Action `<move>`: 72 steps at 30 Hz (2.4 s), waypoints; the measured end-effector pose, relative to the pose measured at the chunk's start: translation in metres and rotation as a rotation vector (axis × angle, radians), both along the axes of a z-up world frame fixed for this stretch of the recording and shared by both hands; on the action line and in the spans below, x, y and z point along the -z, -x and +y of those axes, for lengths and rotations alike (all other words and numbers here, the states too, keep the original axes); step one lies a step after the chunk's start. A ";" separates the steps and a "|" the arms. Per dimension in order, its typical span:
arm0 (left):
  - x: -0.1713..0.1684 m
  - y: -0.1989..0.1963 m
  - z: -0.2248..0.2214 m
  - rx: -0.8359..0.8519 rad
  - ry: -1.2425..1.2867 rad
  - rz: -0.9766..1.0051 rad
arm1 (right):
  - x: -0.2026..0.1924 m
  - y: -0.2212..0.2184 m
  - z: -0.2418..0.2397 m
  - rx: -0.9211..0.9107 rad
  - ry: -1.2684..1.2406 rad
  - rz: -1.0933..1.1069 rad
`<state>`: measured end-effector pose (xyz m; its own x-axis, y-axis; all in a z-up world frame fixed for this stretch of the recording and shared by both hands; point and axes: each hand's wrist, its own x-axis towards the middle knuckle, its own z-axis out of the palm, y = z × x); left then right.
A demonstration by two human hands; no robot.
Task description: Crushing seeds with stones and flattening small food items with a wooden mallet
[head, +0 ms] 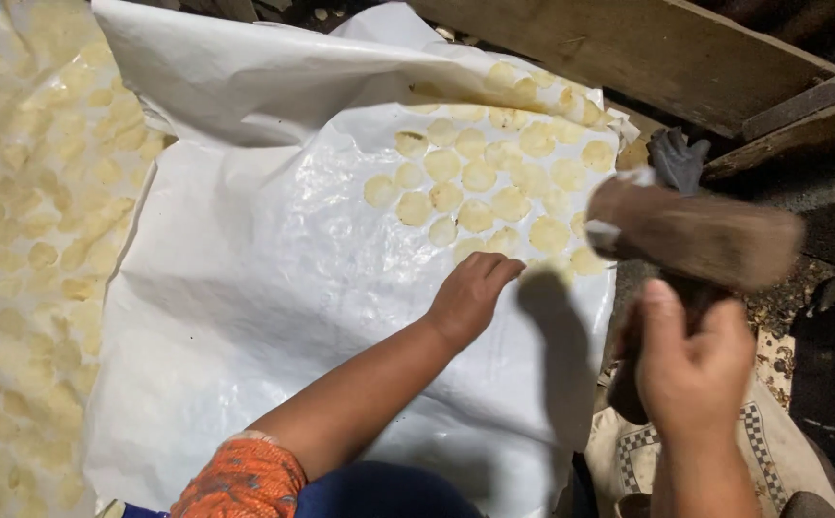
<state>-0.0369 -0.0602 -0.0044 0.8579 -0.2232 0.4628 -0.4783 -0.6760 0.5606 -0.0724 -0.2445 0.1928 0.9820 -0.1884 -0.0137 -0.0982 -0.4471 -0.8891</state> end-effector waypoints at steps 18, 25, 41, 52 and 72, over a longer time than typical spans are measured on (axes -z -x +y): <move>-0.003 0.027 0.026 -0.020 -0.131 0.031 | 0.079 -0.017 0.011 -0.051 0.561 0.231; -0.003 0.032 0.045 -0.089 -0.158 -0.034 | 0.150 -0.015 0.026 -0.075 0.597 0.334; -0.012 0.022 0.023 -0.154 -0.030 0.108 | 0.036 0.007 0.017 -0.055 0.238 0.229; 0.001 0.050 0.059 -0.143 -0.108 0.055 | 0.176 0.032 0.033 -0.122 0.606 0.347; -0.016 0.062 0.062 -0.299 -0.111 0.099 | 0.161 0.038 0.051 -0.164 0.584 0.233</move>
<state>-0.0987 0.0023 0.0113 0.9328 0.0003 0.3605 -0.1966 -0.8378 0.5094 -0.1103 -0.1937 0.0318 0.9823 -0.0774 -0.1707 -0.1487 -0.8762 -0.4584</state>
